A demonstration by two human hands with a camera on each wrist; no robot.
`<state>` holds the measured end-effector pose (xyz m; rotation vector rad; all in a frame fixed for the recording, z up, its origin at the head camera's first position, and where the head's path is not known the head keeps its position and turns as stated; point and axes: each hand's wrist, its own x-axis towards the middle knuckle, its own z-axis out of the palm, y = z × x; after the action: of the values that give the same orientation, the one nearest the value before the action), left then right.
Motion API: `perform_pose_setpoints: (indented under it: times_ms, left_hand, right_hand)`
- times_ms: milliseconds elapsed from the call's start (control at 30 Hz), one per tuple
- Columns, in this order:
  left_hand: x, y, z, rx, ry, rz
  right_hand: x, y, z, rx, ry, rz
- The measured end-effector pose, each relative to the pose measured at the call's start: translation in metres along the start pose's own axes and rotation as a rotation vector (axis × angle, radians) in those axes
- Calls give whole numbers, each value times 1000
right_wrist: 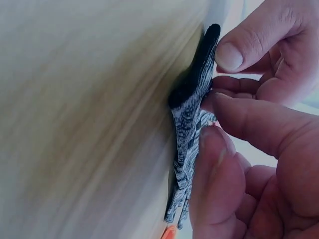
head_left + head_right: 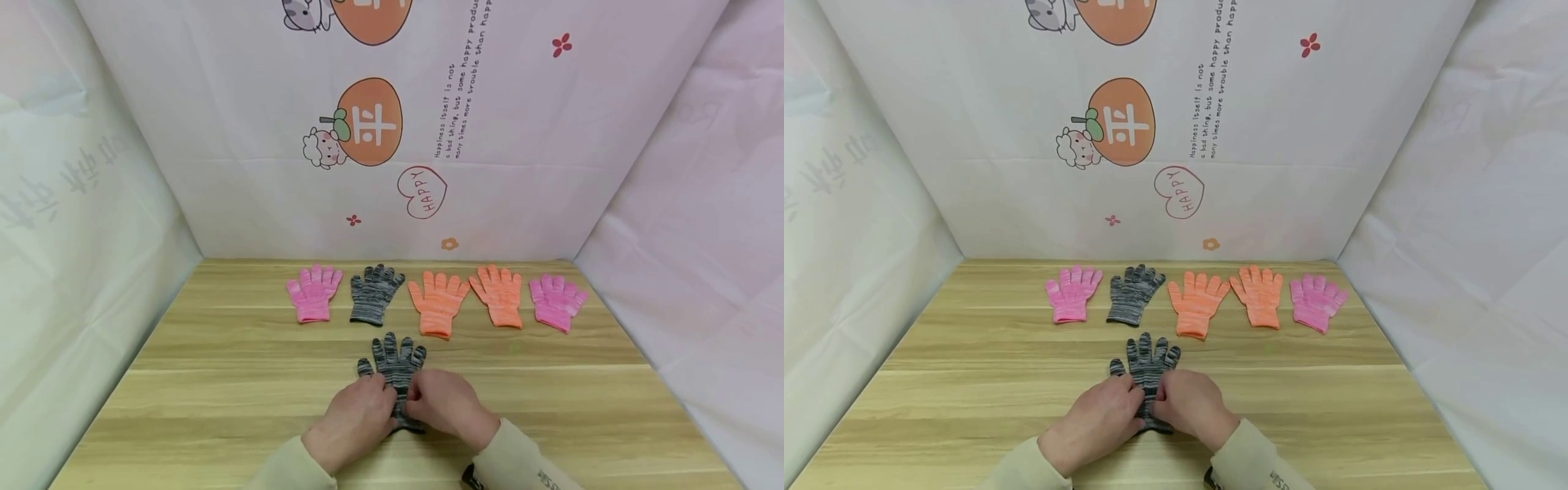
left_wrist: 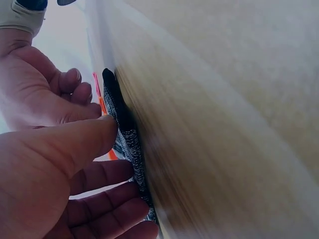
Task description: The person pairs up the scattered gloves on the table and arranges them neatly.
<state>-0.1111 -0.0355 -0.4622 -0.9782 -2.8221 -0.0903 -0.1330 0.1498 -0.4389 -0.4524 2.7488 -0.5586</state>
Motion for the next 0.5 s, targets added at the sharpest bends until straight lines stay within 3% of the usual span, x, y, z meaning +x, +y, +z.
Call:
perform_pose_setpoints:
  times_ms: [500]
  left_hand:
    - [0,-2,-1,-29,-27,-6]
  right_hand:
    - [-2,1,3,-8,-51,-11]
